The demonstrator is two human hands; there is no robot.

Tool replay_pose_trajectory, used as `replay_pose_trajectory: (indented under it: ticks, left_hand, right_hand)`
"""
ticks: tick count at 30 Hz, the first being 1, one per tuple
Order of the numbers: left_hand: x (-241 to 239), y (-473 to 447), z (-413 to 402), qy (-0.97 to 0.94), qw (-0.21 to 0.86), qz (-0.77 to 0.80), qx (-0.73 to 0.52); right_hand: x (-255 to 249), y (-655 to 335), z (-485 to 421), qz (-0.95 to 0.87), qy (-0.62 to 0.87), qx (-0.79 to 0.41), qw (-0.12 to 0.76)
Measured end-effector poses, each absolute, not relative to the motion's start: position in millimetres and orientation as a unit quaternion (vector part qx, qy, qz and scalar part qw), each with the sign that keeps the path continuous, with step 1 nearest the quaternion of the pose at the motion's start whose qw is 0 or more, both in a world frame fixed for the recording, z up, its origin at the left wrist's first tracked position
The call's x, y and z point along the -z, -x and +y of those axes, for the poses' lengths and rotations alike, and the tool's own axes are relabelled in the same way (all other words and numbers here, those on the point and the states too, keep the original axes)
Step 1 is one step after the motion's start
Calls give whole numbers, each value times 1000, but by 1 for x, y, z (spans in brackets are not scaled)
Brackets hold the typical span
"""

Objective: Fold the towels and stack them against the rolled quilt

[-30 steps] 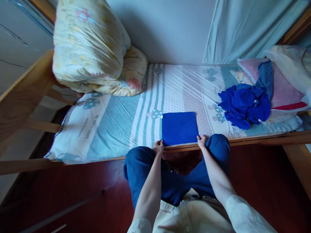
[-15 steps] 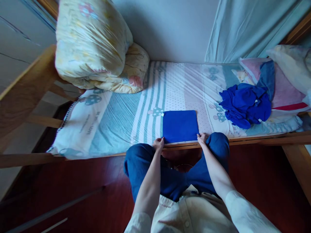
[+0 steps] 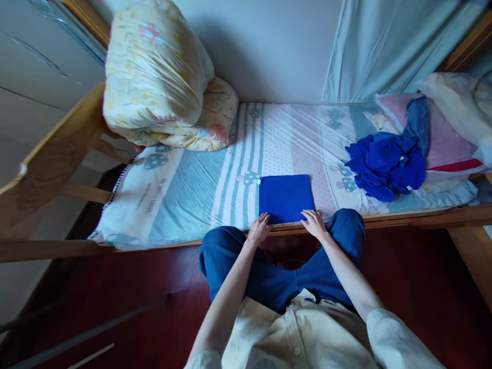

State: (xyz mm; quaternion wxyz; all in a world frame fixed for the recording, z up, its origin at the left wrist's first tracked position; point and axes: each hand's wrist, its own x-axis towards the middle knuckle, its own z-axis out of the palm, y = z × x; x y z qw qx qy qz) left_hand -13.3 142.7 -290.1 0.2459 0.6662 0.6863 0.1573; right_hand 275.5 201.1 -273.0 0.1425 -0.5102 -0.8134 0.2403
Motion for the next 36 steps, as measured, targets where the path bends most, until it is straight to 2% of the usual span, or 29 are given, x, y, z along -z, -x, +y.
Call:
replay_pose_trajectory:
  ticks: [8, 14, 19, 27, 32, 36]
  left_hand:
    - [308, 15, 140, -702, 201, 682, -41]
    - [309, 14, 146, -730, 148, 667, 7]
    - [301, 13, 146, -734, 120, 668, 29]
    - [284, 9, 135, -703, 187, 685, 34]
    - [277, 4, 123, -676, 211, 706, 15]
    - [274, 8, 119, -633, 230, 739, -23]
  right_hand:
    - [287, -278, 207, -824, 522, -204, 82]
    - [283, -273, 214, -839, 524, -144, -4]
    - [270, -272, 219, -829, 538, -139, -71]
    - [248, -268, 206, -778, 595, -161, -124]
    - [247, -274, 195, -755, 617, -191, -117]
    - [252, -282, 197, -743, 628, -224, -53]
